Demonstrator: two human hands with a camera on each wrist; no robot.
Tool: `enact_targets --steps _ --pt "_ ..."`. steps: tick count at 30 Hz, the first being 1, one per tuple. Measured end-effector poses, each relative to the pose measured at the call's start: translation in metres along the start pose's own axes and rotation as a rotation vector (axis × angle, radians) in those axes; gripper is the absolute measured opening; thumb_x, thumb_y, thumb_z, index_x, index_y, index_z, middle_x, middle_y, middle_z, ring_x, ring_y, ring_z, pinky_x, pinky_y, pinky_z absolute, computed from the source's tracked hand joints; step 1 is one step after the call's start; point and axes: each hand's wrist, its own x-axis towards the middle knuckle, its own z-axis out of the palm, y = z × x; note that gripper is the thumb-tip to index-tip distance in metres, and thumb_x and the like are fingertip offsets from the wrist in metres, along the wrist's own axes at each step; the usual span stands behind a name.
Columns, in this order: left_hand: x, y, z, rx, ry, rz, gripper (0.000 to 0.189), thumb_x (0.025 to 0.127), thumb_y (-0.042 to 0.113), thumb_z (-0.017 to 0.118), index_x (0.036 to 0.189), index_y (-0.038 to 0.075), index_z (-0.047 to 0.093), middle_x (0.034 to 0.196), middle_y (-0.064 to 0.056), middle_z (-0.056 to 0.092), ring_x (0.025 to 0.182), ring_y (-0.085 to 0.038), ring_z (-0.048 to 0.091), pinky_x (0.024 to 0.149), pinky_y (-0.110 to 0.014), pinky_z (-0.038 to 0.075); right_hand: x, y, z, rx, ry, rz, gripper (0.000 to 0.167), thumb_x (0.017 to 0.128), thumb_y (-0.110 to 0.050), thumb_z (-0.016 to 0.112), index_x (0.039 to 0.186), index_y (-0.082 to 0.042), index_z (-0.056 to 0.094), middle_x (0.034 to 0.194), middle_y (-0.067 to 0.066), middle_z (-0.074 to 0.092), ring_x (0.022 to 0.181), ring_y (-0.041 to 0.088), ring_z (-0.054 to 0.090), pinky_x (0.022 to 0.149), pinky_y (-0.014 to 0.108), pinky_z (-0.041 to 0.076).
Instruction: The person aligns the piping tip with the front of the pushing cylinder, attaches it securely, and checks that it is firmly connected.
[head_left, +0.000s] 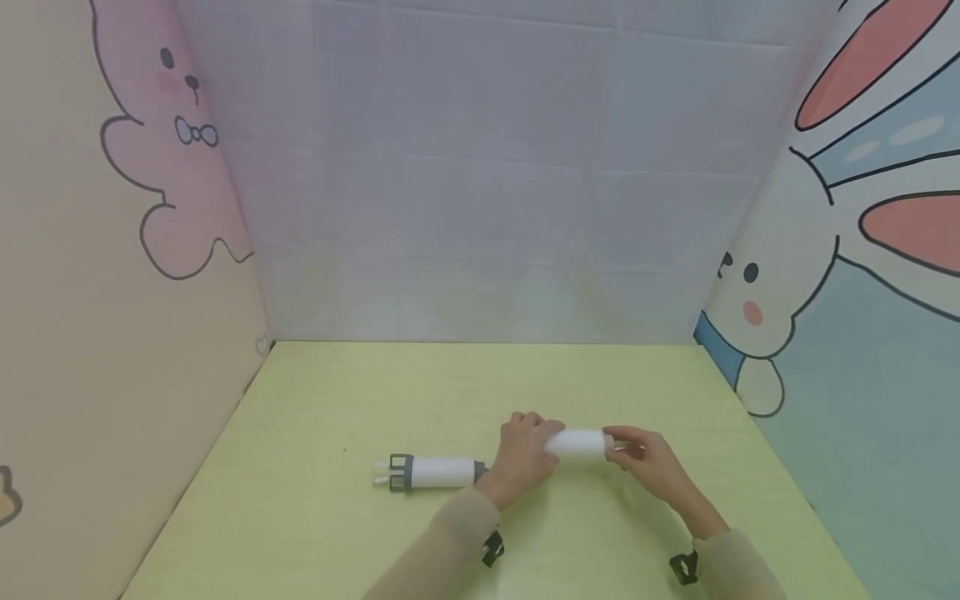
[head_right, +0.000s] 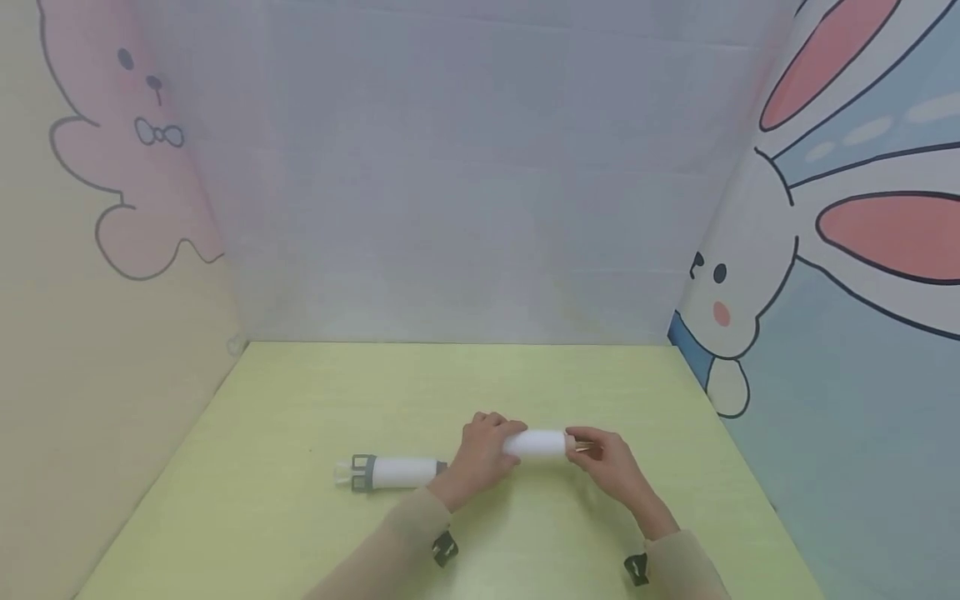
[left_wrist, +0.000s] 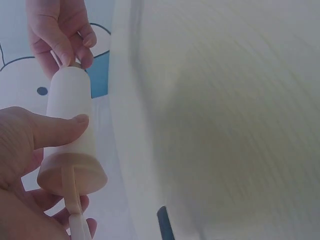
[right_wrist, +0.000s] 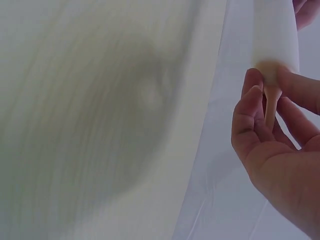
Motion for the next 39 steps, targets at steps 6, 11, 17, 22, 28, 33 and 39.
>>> enact_targets --steps 6,11,17,22,28,33,39 --pt "-0.002 0.002 0.017 0.069 -0.015 0.003 0.043 0.078 0.023 0.077 0.12 0.022 0.065 0.105 -0.001 0.061 0.097 -0.023 0.05 0.08 -0.041 0.041 -0.005 0.015 -0.001 -0.003 -0.008 0.026 0.038 0.087 -0.001 0.067 0.121 0.012 0.057 0.11 0.027 0.061 0.086 0.029 0.066 0.063 0.031 0.052" --pt "-0.003 0.003 0.026 0.085 -0.023 0.03 0.044 0.079 0.023 0.076 0.122 0.021 0.064 0.105 -0.002 0.061 0.096 -0.021 0.049 0.081 -0.039 0.04 -0.008 0.026 -0.001 0.002 -0.014 0.014 0.039 0.087 -0.002 0.067 0.121 0.013 0.056 0.111 0.029 0.06 0.087 0.032 0.066 0.063 0.032 0.053" --pt "-0.004 0.004 0.03 0.077 0.004 0.052 0.043 0.078 0.022 0.076 0.12 0.019 0.065 0.102 -0.002 0.06 0.094 -0.022 0.049 0.078 -0.038 0.04 -0.009 0.029 -0.001 -0.032 -0.015 0.02 0.038 0.088 -0.002 0.066 0.121 0.013 0.056 0.11 0.028 0.061 0.087 0.032 0.066 0.064 0.031 0.053" --pt "-0.005 0.003 0.039 0.072 -0.021 0.035 0.042 0.08 0.023 0.074 0.121 0.02 0.064 0.102 -0.001 0.059 0.095 -0.021 0.047 0.08 -0.038 0.039 -0.01 0.033 -0.001 -0.052 -0.017 0.045 0.038 0.088 -0.004 0.067 0.122 0.012 0.057 0.113 0.028 0.06 0.093 0.034 0.064 0.068 0.029 0.052" --pt "-0.005 0.003 0.049 0.074 -0.047 0.016 0.042 0.082 0.024 0.073 0.122 0.022 0.063 0.103 0.001 0.058 0.096 -0.02 0.046 0.081 -0.037 0.038 -0.013 0.037 0.0 -0.046 -0.028 0.106 0.04 0.088 -0.006 0.067 0.122 0.011 0.056 0.119 0.031 0.057 0.096 0.038 0.063 0.065 0.031 0.052" --pt "-0.007 0.005 0.051 0.062 -0.036 0.011 0.042 0.079 0.023 0.073 0.12 0.021 0.064 0.101 0.001 0.058 0.095 -0.02 0.047 0.079 -0.037 0.039 -0.012 0.041 0.0 -0.038 -0.033 0.134 0.04 0.088 -0.006 0.067 0.122 0.011 0.056 0.12 0.031 0.056 0.096 0.038 0.063 0.064 0.031 0.052" --pt "-0.007 0.005 0.053 0.053 -0.028 0.012 0.042 0.079 0.024 0.074 0.12 0.02 0.065 0.101 0.0 0.059 0.094 -0.02 0.047 0.078 -0.036 0.039 -0.011 0.046 0.0 -0.046 -0.045 0.121 0.039 0.088 -0.004 0.067 0.122 0.011 0.056 0.12 0.031 0.056 0.098 0.039 0.062 0.071 0.03 0.052"
